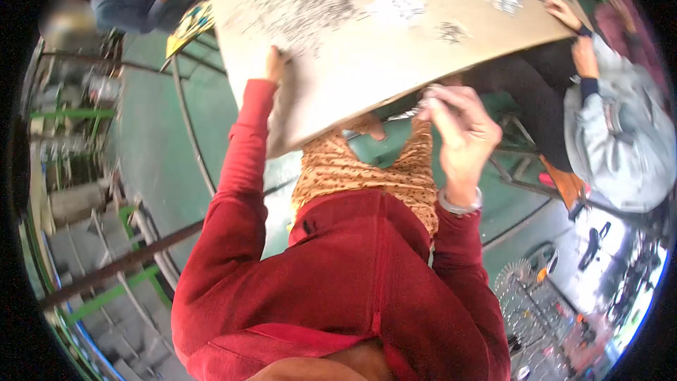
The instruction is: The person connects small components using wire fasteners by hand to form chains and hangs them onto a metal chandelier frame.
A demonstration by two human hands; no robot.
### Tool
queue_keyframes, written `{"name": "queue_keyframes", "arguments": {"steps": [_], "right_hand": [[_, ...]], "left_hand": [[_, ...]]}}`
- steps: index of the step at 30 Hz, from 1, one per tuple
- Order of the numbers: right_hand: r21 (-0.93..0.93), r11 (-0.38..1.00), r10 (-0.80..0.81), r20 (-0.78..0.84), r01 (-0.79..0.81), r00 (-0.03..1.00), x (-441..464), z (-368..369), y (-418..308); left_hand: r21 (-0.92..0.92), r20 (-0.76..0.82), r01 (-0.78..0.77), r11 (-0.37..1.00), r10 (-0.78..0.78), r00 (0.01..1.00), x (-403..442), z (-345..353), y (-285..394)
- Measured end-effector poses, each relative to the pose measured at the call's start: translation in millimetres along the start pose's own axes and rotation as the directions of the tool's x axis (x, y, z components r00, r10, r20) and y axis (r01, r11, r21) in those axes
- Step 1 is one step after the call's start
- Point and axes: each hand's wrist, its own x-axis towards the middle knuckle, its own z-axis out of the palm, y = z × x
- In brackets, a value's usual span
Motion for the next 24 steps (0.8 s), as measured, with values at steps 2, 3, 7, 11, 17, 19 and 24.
{"name": "queue_keyframes", "arguments": {"steps": [2, 3, 7, 11, 17, 19, 24], "right_hand": [[-0.062, 0.997, 0.042, -0.004, -0.042, 0.999, -0.9, 0.3, -3.5], [-0.044, 0.998, 0.035, 0.001, -0.035, 0.999, -0.2, -0.8, -3.0], [-0.02, 0.999, 0.04, 0.027, -0.039, 0.999, 1.3, -1.7, -6.1], [-0.019, 0.997, 0.074, 0.035, -0.073, 0.997, -2.6, -4.8, -12.1], [0.017, 0.998, 0.054, 0.03, -0.054, 0.998, -6.2, -9.4, -9.6], [0.031, 0.999, 0.041, 0.024, -0.042, 0.999, -9.1, -9.0, -9.3], [-0.004, 0.997, 0.077, -0.01, -0.077, 0.997, -21.3, -10.8, -0.7]], "left_hand": [[-0.207, -0.025, 0.107, 0.973, -0.114, 0.993, -4.4, -2.5, 11.9], [-0.118, 0.08, 0.113, 0.987, -0.104, 0.991, -2.3, -17.9, 22.3], [-0.053, 0.067, -0.032, 0.998, 0.036, 0.997, -3.1, -20.2, 6.2], [-0.101, -0.099, -0.092, 0.991, 0.082, 0.992, 6.4, 22.4, -33.1], [-0.467, 0.003, 0.087, 0.88, -0.097, 0.995, 28.2, -76.6, 42.0], [-0.714, 0.148, 0.201, 0.67, -0.136, 0.979, 25.0, -106.9, 86.3], [-0.975, 0.218, 0.222, -0.007, 0.166, 0.962, -1.0, -162.1, 175.6]]}}
